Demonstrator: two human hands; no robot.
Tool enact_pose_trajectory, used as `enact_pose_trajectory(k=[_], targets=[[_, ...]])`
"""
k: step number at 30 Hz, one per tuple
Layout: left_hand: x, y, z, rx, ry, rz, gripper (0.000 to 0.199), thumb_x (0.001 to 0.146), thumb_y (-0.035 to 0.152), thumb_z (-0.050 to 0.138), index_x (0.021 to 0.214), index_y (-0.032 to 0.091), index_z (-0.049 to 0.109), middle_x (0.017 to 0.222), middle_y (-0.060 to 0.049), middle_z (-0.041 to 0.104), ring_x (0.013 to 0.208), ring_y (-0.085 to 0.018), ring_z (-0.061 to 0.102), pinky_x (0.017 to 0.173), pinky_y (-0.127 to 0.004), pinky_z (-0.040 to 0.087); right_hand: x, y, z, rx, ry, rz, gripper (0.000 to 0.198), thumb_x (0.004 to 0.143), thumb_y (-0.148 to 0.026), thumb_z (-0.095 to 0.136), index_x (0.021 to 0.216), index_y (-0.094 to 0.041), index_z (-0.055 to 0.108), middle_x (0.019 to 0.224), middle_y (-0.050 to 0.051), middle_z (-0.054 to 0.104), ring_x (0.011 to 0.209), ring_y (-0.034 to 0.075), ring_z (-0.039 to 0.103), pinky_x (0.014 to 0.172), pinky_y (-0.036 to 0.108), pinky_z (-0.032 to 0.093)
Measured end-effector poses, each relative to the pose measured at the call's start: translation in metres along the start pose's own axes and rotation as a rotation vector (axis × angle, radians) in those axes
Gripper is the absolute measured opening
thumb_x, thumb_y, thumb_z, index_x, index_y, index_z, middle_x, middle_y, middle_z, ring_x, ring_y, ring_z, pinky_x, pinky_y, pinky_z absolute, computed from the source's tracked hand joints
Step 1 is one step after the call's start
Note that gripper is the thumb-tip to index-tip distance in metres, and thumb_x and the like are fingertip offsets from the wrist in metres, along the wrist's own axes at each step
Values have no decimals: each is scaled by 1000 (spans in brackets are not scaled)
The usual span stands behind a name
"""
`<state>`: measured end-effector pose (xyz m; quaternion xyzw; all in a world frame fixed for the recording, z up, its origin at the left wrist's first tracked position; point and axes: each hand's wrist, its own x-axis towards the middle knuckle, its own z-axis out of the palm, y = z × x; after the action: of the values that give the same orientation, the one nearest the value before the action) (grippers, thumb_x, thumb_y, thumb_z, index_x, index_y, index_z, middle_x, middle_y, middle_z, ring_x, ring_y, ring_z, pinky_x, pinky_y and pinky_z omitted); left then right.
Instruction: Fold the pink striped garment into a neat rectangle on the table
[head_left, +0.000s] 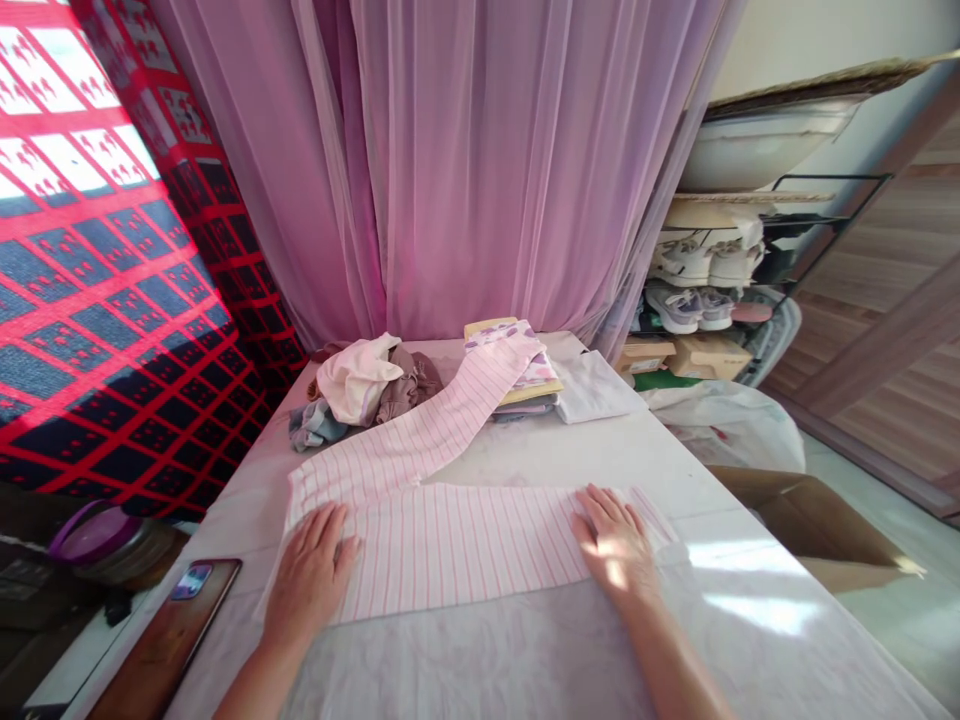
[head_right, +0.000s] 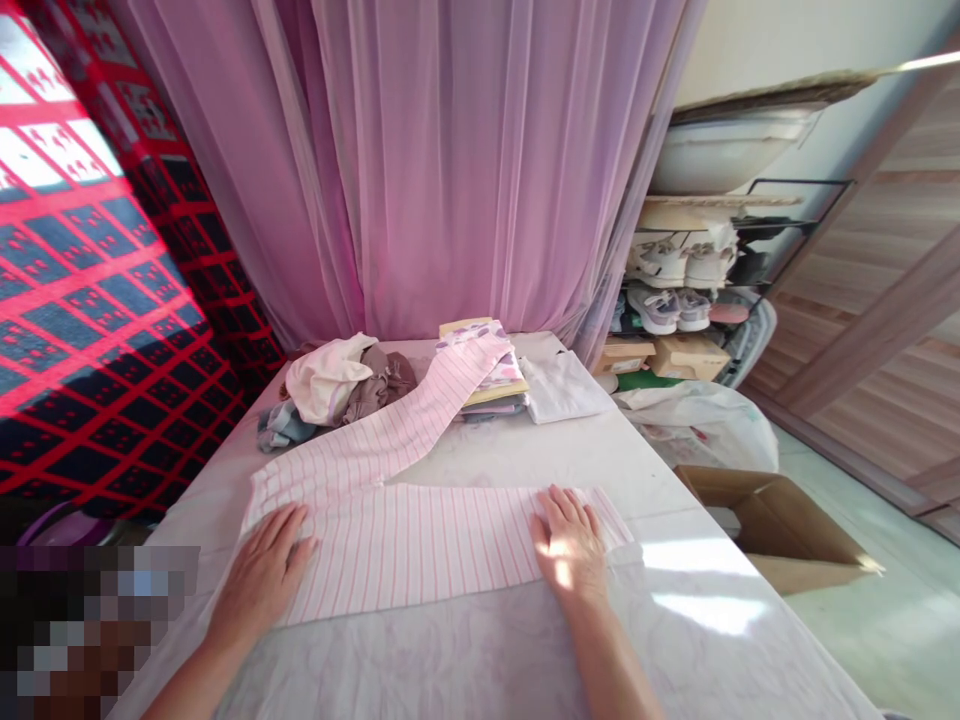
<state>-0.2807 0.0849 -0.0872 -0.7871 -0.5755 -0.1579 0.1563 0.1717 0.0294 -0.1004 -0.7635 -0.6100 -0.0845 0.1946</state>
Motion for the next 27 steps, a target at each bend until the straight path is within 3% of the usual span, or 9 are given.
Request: enact_pose_trajectory(k=[16,21,27], targets=[[10,7,-9,-49,-57,-51,46,92,37,39,126,11,56,130,-18,59,126,-30,51,109,-46,38,3,-9,-7,52,52,-51,33,88,-23,48,114,-21,67,130,12,64,125,29,54,109,52,33],[13,6,-10,-52,-43,-39,46,91,37,38,124,11,56,129,-18,59,124,-31,51,109,-47,38,-6,-21,-24,127,-94,-309,38,91,-25,47,126,-25,64,140,6,57,133,22,48,113,42,35],[14,7,-13,-32,-54,-26,44,92,37,38,124,13,57,128,-17,60,122,-30,53,107,-46,40,-7,-28,-40,124,-190,-283,40,94,-25,46,130,-24,62,144,7,54,137,23,44,116,42,31]])
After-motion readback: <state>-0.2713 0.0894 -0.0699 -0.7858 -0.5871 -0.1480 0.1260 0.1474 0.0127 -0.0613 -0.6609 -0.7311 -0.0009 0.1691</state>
